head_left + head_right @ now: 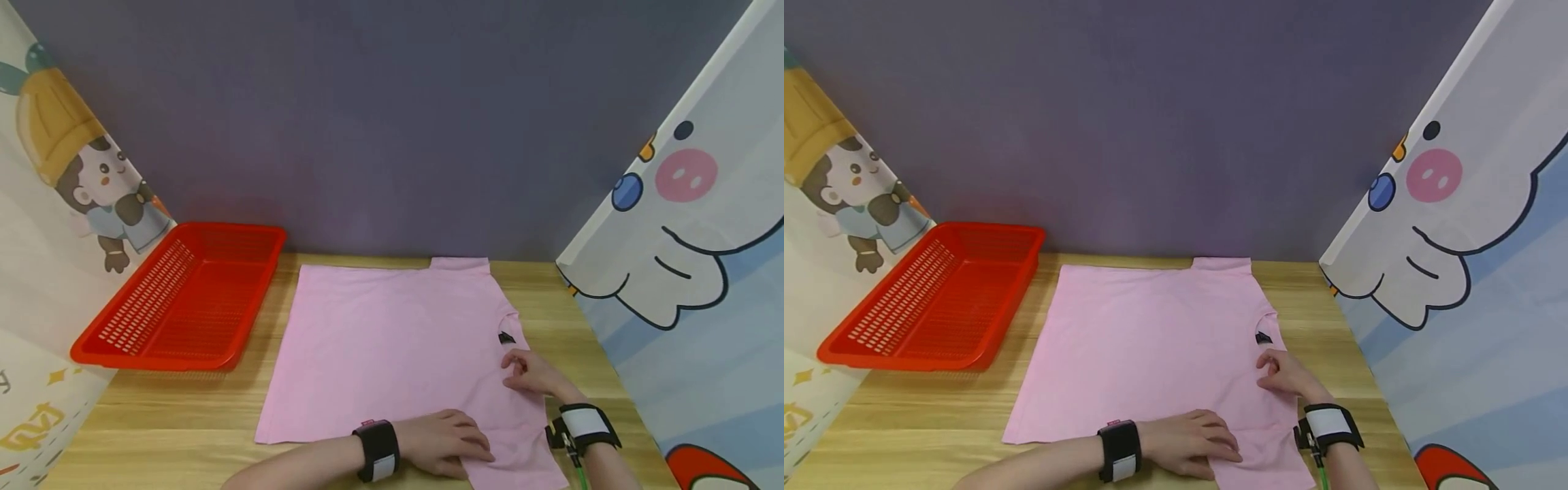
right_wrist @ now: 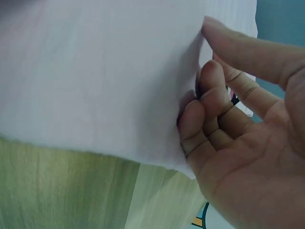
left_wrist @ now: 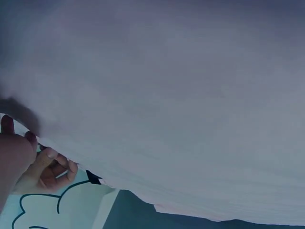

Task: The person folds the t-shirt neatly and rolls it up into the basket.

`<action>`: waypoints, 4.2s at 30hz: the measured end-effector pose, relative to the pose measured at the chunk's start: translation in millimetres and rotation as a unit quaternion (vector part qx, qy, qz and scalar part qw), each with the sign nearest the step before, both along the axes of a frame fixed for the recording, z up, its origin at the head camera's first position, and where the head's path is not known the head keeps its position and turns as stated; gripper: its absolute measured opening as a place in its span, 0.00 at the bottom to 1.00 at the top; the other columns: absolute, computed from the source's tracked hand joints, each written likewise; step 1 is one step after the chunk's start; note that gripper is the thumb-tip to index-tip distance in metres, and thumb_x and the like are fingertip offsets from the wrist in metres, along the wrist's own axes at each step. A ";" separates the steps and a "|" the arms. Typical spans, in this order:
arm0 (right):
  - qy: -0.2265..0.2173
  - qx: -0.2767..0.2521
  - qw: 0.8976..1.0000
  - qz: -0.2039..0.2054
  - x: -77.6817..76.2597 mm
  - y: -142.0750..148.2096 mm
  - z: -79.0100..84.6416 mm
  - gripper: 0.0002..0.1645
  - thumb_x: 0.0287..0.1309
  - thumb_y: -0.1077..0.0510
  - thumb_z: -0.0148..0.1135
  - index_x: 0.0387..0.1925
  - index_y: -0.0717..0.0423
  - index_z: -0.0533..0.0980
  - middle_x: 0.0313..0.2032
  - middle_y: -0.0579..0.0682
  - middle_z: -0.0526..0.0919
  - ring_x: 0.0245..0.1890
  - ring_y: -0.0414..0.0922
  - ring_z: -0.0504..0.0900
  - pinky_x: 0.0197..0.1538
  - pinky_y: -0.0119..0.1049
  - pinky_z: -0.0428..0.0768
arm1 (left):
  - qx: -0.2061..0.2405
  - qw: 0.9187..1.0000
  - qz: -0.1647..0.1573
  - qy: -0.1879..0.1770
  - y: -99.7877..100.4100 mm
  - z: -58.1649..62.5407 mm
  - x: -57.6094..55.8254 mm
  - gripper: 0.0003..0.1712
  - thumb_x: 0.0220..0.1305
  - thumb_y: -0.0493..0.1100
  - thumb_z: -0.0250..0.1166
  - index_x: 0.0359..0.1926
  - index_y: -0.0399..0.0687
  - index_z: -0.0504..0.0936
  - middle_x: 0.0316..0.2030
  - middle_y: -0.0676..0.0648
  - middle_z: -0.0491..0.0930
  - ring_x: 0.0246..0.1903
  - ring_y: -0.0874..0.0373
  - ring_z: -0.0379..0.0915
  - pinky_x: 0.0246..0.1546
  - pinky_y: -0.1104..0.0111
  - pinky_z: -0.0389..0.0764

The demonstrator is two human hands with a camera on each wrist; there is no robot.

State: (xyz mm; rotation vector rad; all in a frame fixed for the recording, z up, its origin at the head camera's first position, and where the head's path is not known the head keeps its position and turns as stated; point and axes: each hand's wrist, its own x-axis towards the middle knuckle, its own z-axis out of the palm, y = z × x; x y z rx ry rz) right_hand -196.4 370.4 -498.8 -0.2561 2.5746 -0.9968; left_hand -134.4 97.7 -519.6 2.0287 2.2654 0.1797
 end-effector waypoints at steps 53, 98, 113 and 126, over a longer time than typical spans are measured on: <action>0.258 -0.002 0.962 0.085 72.5 20.5 -23.9 0.22 0.39 0.74 0.62 0.29 0.42 0.76 0.29 0.39 0.76 0.35 0.32 0.66 0.36 0.25 0.66 | 0.041 0.872 0.488 -0.030 -276.7 -13.3 17.2 0.41 0.57 0.68 0.48 0.67 0.56 0.53 0.69 0.52 0.49 0.68 0.50 0.43 0.68 0.61 0.26; 0.235 -0.106 0.956 0.143 95.2 45.1 -21.4 0.23 0.32 0.74 0.66 0.31 0.47 0.80 0.32 0.42 0.81 0.59 0.20 0.56 0.55 0.07 0.51 | 0.168 0.915 0.359 0.071 -319.3 -2.6 36.4 0.18 0.42 0.44 0.71 0.38 0.66 0.81 0.44 0.62 0.79 0.43 0.63 0.77 0.46 0.80 0.72; 0.241 0.015 0.968 0.064 108.2 42.3 -20.5 0.20 0.33 0.65 0.69 0.26 0.36 0.76 0.34 0.37 0.81 0.51 0.21 0.65 0.50 0.07 0.55 | 0.176 0.906 0.378 0.076 -319.9 -0.2 42.0 0.17 0.46 0.42 0.68 0.40 0.64 0.80 0.38 0.64 0.80 0.37 0.69 0.77 0.41 0.81 0.73; 0.170 0.012 0.985 0.019 113.1 47.4 -3.6 0.07 0.44 0.58 0.65 0.26 0.41 0.78 0.39 0.56 0.83 0.43 0.25 0.74 0.39 0.18 0.71 | 0.231 0.910 0.339 -0.055 -320.8 12.5 41.6 0.15 0.53 0.37 0.63 0.40 0.63 0.79 0.34 0.65 0.80 0.33 0.74 0.76 0.38 0.88 0.71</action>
